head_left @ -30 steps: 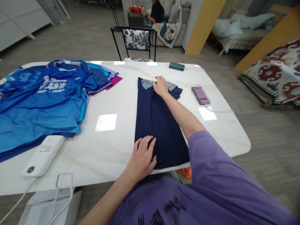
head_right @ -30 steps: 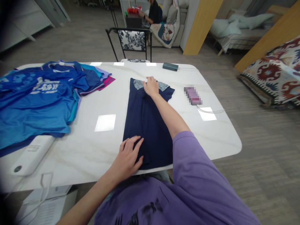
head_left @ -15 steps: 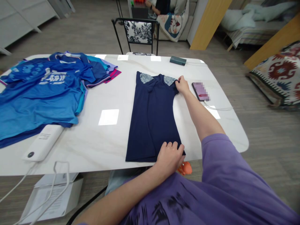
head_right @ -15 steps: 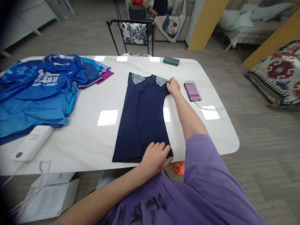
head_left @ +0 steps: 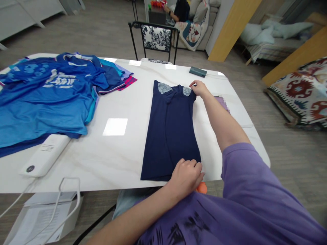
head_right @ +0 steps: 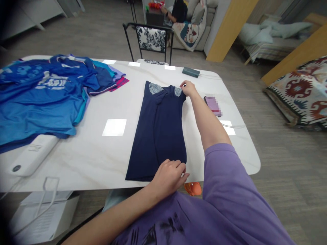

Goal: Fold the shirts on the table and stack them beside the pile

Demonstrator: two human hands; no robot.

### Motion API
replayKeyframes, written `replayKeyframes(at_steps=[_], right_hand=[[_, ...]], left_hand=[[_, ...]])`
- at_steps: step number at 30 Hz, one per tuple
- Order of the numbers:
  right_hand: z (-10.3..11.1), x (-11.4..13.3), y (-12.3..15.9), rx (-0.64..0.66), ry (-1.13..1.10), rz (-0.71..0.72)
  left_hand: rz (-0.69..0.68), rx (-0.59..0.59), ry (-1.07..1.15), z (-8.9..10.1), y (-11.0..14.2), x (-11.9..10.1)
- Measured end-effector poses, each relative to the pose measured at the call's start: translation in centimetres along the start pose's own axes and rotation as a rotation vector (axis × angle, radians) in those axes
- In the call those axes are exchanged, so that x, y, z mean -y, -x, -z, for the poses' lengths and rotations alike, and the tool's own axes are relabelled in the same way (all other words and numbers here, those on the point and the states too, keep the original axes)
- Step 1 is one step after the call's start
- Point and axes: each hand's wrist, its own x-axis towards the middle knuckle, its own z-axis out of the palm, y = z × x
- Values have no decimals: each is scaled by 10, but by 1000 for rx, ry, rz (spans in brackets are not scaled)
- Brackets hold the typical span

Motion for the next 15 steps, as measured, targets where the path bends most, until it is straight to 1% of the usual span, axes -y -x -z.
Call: replayKeyframes(at_steps=[3, 5, 7, 9, 10, 11, 13, 15], right_hand=[[-6, 36, -16, -13, 137, 63], [-18, 63, -28, 28, 201, 93], [-38, 90, -39, 85, 249, 122], [-64, 114, -47, 123, 263, 143], [-78, 125, -50, 133, 244, 146], [-92, 134, -50, 144, 207, 143], [-112, 146, -46, 153, 126, 148], [-122, 149, -36, 129, 112, 199]], left_hand=[[-5, -138, 149, 12, 21, 16], [-8, -230, 278, 21, 39, 29], [-2, -317, 386, 31, 59, 42], [35, -369, 456, 40, 77, 54], [71, -369, 478, 44, 86, 60], [114, -342, 493, 48, 95, 64], [183, -222, 495, 54, 110, 72], [192, -106, 435, 59, 119, 76]])
